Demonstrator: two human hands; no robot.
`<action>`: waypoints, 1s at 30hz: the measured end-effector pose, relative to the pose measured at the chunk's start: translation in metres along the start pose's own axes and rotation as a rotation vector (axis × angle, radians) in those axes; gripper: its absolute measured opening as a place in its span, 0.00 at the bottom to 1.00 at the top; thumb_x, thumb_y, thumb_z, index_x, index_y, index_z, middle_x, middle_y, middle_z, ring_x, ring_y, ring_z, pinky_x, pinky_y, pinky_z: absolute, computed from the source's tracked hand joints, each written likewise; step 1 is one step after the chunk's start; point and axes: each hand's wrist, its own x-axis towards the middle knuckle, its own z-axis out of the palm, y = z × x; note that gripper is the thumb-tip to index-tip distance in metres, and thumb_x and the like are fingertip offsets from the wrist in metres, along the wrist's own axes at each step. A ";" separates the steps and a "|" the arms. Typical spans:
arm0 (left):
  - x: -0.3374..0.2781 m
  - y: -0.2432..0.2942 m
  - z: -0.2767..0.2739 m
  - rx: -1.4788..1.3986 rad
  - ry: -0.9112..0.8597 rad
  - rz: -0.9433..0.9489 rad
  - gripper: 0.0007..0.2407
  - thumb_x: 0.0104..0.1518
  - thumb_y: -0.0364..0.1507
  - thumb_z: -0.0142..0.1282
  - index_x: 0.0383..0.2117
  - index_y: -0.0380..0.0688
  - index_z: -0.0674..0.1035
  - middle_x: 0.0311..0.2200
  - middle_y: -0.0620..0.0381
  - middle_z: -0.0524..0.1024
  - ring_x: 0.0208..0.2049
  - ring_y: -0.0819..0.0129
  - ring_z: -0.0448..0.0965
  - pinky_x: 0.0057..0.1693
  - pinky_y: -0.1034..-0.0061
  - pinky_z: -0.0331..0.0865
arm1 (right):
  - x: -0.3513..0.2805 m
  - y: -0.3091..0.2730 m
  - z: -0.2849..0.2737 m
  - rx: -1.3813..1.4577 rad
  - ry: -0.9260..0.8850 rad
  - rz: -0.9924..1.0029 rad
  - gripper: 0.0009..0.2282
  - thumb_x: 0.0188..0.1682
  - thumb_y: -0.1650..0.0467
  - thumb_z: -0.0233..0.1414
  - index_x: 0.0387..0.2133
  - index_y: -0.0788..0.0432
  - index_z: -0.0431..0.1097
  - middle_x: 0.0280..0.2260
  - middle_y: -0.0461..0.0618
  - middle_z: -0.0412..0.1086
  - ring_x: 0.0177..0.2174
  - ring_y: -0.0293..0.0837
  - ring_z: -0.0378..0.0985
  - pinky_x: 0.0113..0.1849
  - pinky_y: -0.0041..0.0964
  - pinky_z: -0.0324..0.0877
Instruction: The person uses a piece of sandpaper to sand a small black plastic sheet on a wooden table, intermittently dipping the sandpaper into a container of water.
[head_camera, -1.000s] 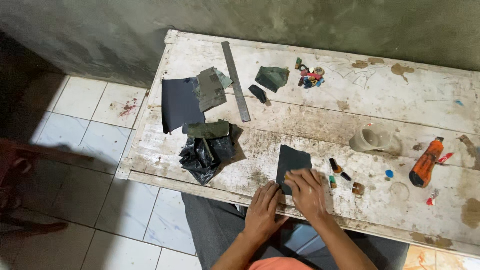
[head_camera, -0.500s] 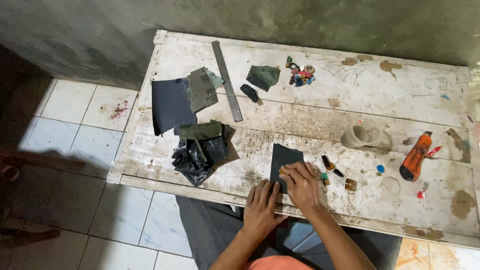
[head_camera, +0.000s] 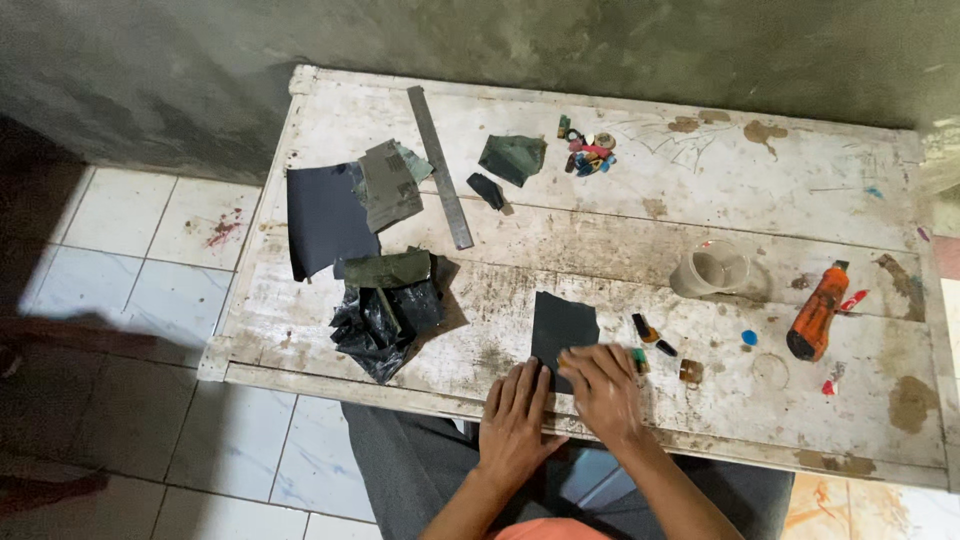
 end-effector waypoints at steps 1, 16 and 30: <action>0.001 0.000 0.002 0.003 0.003 0.003 0.44 0.41 0.52 0.67 0.64 0.42 0.62 0.65 0.47 0.59 0.64 0.53 0.60 0.63 0.57 0.55 | 0.008 0.007 0.006 0.000 0.005 -0.001 0.06 0.51 0.69 0.53 0.33 0.57 0.76 0.34 0.46 0.73 0.34 0.48 0.71 0.40 0.44 0.65; 0.001 -0.002 -0.002 0.151 -0.002 0.037 0.51 0.34 0.53 0.70 0.67 0.45 0.57 0.69 0.53 0.52 0.69 0.55 0.51 0.68 0.56 0.48 | -0.036 0.012 -0.018 -0.027 -0.121 0.081 0.08 0.49 0.67 0.53 0.38 0.56 0.77 0.35 0.43 0.72 0.37 0.44 0.71 0.43 0.42 0.63; 0.001 -0.001 -0.003 0.110 0.056 0.061 0.42 0.47 0.52 0.61 0.66 0.43 0.60 0.68 0.51 0.55 0.69 0.53 0.52 0.67 0.54 0.49 | 0.016 0.043 0.011 -0.157 0.029 0.162 0.02 0.47 0.73 0.58 0.31 0.59 0.75 0.34 0.46 0.68 0.34 0.48 0.71 0.43 0.47 0.62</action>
